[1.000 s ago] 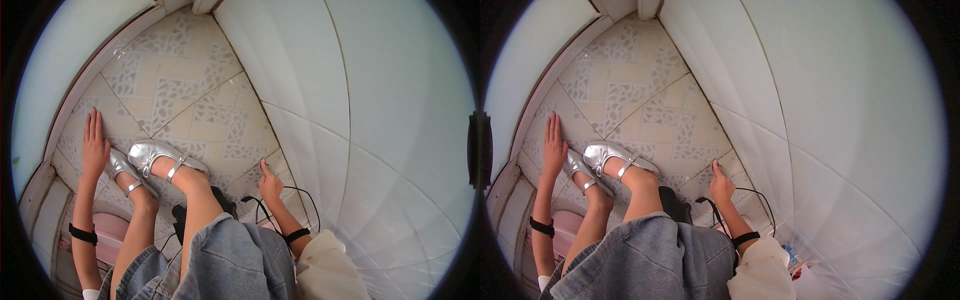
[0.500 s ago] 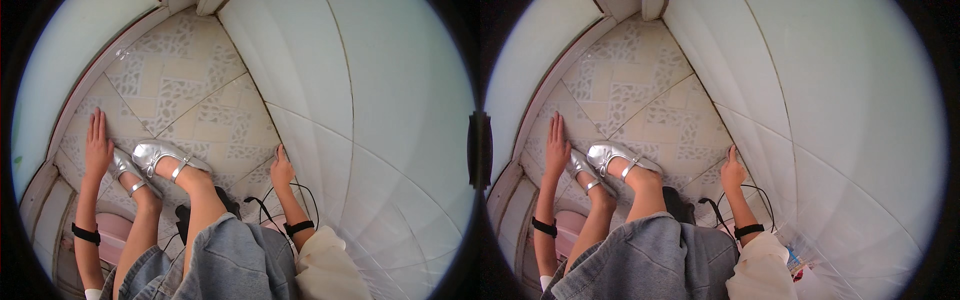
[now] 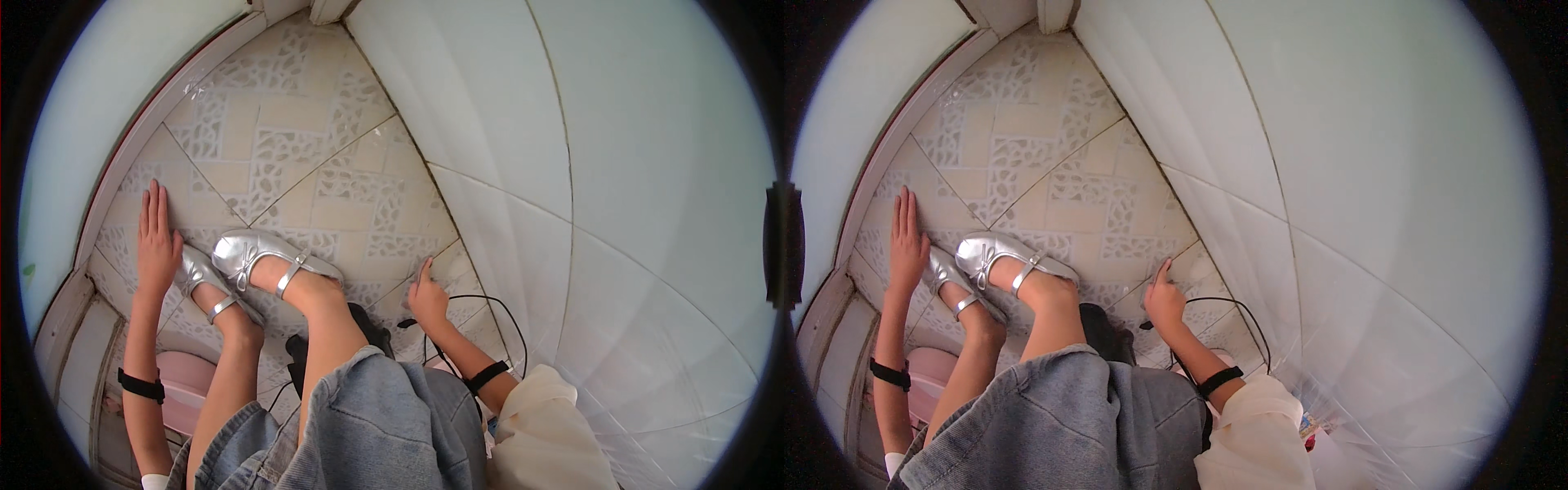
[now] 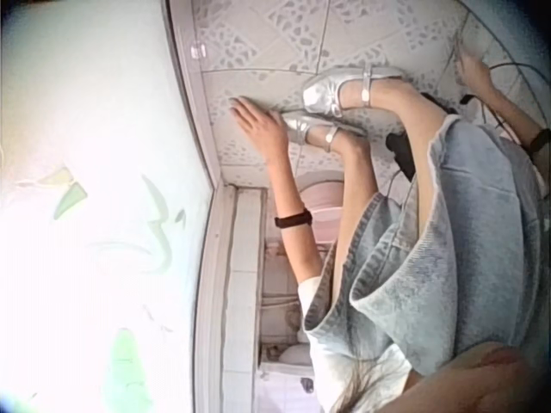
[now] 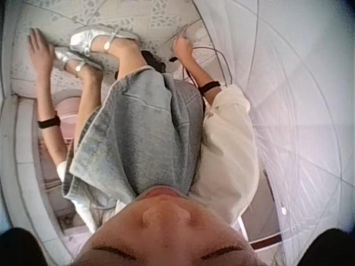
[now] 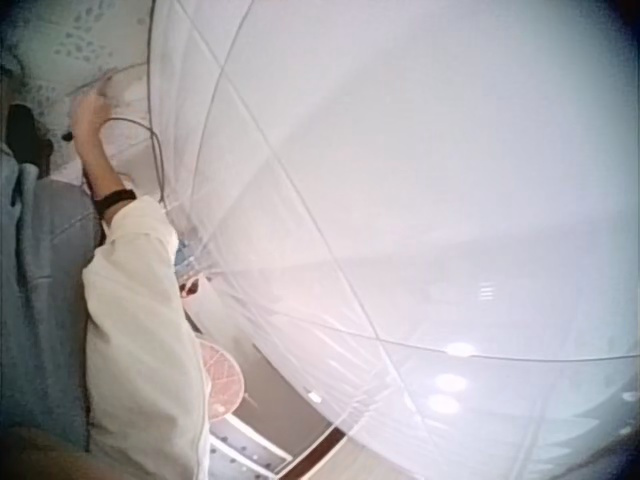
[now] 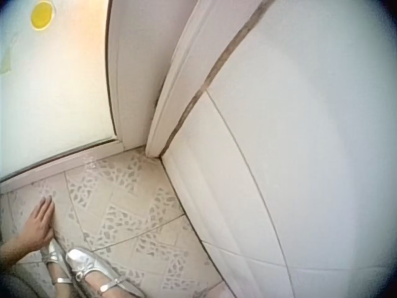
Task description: The person is cleaning a pink floor fan with a wet rag, using water from a pink bucket.
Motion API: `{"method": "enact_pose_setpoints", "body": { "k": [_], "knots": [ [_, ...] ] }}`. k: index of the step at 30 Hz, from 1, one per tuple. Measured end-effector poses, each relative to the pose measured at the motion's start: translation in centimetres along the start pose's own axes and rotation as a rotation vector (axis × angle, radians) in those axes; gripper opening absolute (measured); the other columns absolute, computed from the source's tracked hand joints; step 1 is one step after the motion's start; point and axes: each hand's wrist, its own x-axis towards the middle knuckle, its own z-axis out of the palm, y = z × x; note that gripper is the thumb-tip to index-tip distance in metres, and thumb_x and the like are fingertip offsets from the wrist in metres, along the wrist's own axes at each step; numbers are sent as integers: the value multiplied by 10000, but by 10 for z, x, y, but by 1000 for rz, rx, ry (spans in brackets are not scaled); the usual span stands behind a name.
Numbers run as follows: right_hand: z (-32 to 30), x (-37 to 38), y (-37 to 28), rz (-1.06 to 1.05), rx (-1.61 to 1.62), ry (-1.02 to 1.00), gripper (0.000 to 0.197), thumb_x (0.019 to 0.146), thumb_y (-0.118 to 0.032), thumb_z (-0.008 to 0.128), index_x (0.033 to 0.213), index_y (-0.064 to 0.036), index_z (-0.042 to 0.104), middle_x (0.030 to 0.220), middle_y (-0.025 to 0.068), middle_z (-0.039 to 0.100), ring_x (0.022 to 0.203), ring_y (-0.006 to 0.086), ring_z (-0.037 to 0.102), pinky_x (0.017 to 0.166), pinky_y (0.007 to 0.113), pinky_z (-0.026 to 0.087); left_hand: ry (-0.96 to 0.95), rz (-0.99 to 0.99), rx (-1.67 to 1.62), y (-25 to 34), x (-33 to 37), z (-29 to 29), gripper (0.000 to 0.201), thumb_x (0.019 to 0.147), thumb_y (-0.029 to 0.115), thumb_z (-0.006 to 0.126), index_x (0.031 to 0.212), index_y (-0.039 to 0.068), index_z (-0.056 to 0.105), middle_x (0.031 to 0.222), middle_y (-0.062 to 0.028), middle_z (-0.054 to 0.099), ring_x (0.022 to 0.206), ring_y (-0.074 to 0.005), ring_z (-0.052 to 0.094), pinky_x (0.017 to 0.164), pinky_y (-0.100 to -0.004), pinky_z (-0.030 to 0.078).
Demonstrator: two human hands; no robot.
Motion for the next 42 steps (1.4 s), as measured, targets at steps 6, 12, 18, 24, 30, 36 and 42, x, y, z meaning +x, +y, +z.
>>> {"method": "enact_pose_setpoints", "body": {
  "k": [6, 12, 18, 24, 30, 36, 42],
  "knots": [
    [-25, -20, 31, -269, -12, -286, 675, 755, -170, 504, 1374, -135, 236, 556, 168, 566, 497, 345, 568, 488, 455, 448, -6, -3, -15, -5, -4, 0, 753, 690, -7, 488, 1378, 53, 187, 1443, -101, 167, 1319, -305, 176, 1065, -393, 210],
    [-15, 4, 52, 13, 136, 117, 701, 775, -123, 498, 1395, -158, 175, 559, 168, 562, 487, 346, 551, 475, 434, 427, -4, 3, 2, -1, -3, 1, 762, 680, -15, 489, 1376, 45, 185, 1441, -113, 167, 1317, -310, 179, 1064, -394, 212],
    [15, -2, 44, 77, 256, 78, 717, 792, -90, 481, 1406, -165, 119, 602, 185, 562, 516, 338, 555, 479, 429, 429, 12, 24, -14, -2, 0, 4, 756, 683, -19, 487, 1374, 41, 187, 1443, -111, 160, 1319, -307, 175, 1063, -394, 211],
    [19, -48, 41, -314, -59, -182, 758, 752, -42, 473, 1393, -299, 163, 671, 160, 552, 558, 312, 575, 493, 410, 459, -9, 10, 3, -4, -2, -2, 742, 697, -17, 485, 1374, 41, 187, 1445, -104, 159, 1323, -300, 167, 1065, -388, 208],
    [13, -21, 81, -259, -110, -59, 787, 718, -63, 536, 1378, -336, 205, 691, 116, 578, 599, 270, 598, 489, 388, 467, -3, 29, -11, -1, 1, 3, 771, 672, -31, 489, 1375, 34, 180, 1445, -123, 147, 1327, -312, 147, 1075, -388, 186],
    [-2, 1, 63, 7, -179, -29, 813, 728, -42, 517, 1405, -286, 140, 608, 101, 551, 470, 261, 517, 432, 357, 406, -11, 16, -15, -1, -1, 1, 751, 688, -2, 492, 1373, 34, 186, 1442, -113, 161, 1320, -308, 171, 1068, -389, 200],
    [1, 15, 50, 105, 10, 145, 813, 747, -33, 501, 1409, -288, 103, 608, 114, 536, 474, 270, 510, 436, 362, 399, -14, 14, 17, -5, -2, 2, 758, 690, 2, 497, 1376, 36, 176, 1443, -109, 160, 1322, -306, 165, 1070, -385, 198]
  ]
}}
